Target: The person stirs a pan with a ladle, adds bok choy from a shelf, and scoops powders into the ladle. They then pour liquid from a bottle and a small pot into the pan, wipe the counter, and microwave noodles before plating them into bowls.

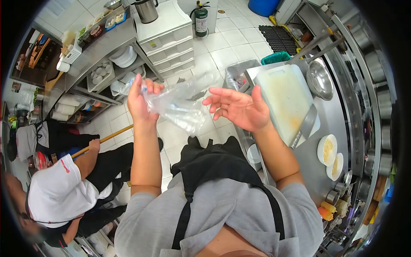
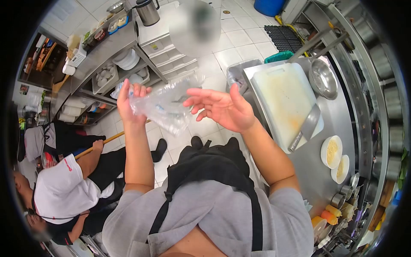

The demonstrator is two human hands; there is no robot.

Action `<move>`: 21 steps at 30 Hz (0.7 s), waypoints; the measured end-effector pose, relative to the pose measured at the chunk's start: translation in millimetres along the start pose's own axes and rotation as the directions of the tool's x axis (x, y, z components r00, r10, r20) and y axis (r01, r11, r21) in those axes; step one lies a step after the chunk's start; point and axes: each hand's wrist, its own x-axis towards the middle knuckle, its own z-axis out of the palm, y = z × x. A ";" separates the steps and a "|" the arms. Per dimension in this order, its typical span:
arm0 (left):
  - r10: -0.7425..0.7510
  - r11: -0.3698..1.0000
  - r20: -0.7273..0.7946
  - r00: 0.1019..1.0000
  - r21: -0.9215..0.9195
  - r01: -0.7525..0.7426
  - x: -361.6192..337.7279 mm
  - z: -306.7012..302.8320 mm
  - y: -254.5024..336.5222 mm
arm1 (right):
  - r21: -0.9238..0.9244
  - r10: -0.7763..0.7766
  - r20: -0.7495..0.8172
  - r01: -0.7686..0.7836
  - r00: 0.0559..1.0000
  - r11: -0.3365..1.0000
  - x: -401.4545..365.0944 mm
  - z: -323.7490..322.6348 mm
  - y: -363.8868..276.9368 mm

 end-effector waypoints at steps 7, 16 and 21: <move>-0.335 0.923 -0.130 0.933 -0.244 0.298 90.5 7.3 -50.6 | -0.968 -0.378 -0.249 -0.247 0.892 0.054 74.1 -32.8 34.1; -0.602 0.751 0.186 0.777 0.464 0.470 160.2 46.1 -188.0 | -0.844 -0.589 -0.469 -0.531 0.658 0.079 93.8 -170.3 15.9; -0.723 0.576 -0.023 0.691 0.533 0.620 237.6 72.7 -237.8 | -0.765 -0.564 -0.413 -0.608 0.715 -0.211 98.5 -230.0 -4.5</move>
